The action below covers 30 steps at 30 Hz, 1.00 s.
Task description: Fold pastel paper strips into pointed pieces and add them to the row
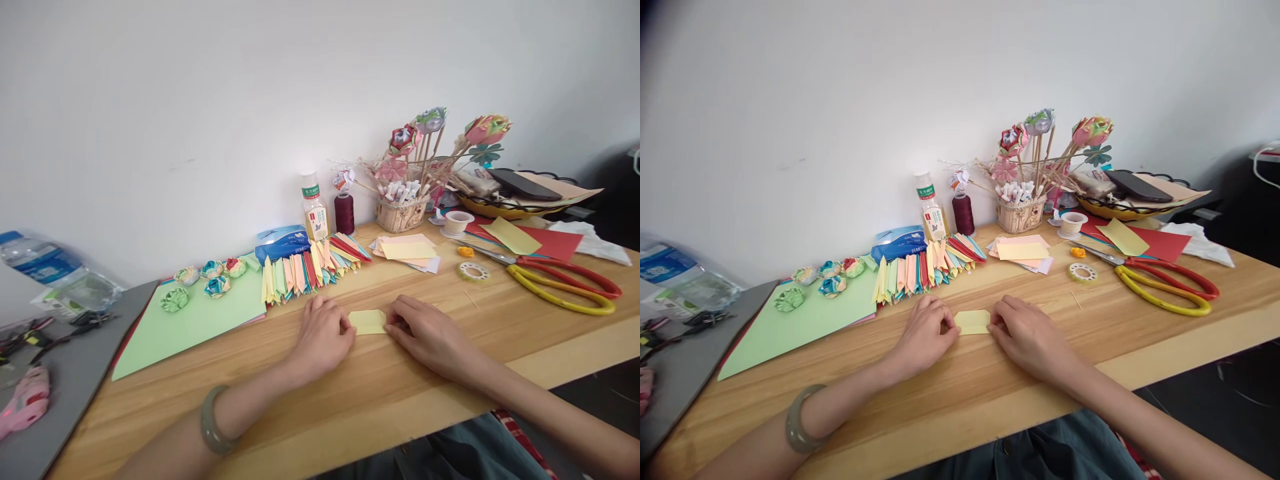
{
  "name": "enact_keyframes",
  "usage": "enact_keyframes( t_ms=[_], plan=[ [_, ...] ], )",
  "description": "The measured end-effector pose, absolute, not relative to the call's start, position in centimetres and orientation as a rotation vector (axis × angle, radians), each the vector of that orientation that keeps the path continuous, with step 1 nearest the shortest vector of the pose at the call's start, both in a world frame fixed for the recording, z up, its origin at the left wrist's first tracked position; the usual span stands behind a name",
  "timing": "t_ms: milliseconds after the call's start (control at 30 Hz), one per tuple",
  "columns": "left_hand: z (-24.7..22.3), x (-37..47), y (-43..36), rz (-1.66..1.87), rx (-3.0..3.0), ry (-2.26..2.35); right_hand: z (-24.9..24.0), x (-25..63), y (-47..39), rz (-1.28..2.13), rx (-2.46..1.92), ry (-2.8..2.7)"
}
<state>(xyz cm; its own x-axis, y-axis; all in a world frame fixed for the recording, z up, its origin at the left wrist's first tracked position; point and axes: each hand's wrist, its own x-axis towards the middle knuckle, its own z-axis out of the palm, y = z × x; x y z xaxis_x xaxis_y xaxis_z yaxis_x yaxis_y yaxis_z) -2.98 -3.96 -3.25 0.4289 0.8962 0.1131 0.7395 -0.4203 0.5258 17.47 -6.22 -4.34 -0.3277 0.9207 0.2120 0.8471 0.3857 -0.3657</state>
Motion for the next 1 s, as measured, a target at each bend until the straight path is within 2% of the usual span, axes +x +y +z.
enact_keyframes(
  t_ms=[533,767,1000],
  plan=[
    [-3.6,-3.6,-3.9,0.597,2.328,1.286,-3.8,18.6,-6.3,0.211,-1.416,-2.338],
    [-4.0,-3.9,-4.0,0.665,2.639,1.053,-4.1,19.1,-7.0,-0.214,-1.056,-2.605],
    [-4.2,-5.4,-3.4,0.538,3.057,0.879,-3.2,19.7,-7.5,-0.063,-1.025,-2.609]
  ],
)
